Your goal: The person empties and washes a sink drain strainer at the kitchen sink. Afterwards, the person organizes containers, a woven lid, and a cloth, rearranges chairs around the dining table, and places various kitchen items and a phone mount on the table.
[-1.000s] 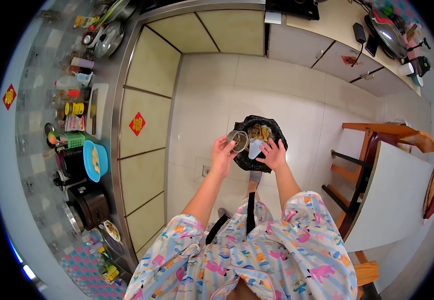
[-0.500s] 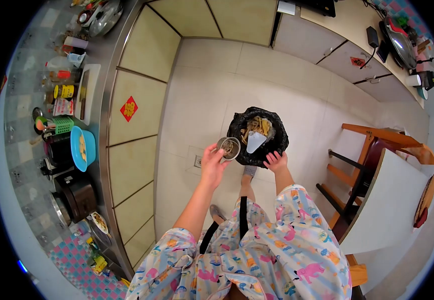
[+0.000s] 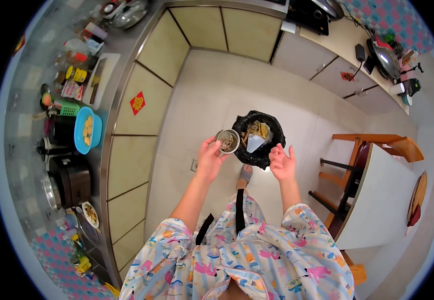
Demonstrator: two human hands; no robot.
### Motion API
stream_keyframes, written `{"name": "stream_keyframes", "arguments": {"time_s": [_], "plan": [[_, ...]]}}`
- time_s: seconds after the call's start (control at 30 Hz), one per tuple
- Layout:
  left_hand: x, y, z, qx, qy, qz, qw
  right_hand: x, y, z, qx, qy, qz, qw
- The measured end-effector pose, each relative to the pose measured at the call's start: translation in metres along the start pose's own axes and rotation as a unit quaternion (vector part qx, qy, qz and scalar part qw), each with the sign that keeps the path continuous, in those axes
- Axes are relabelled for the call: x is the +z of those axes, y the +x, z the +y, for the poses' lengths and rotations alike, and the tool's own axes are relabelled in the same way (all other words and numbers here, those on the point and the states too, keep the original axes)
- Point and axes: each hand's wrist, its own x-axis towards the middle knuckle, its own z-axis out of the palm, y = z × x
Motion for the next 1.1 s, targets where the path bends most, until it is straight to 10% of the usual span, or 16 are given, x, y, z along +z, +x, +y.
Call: {"name": "stream_keyframes", "arguments": {"time_s": [0.7, 1.1], "plan": [[-0.294, -0.397, 0.089, 0.151, -0.227, -0.058, 0.96, 0.086, -0.118, 0.454, 0.342, -0.021, -0.163, 0.925], [-0.453, -0.613, 0.098, 0.402, -0.298, 0.086, 0.862, 0.014, -0.144, 0.756, 0.5, -0.517, -0.093, 0.689]]}}
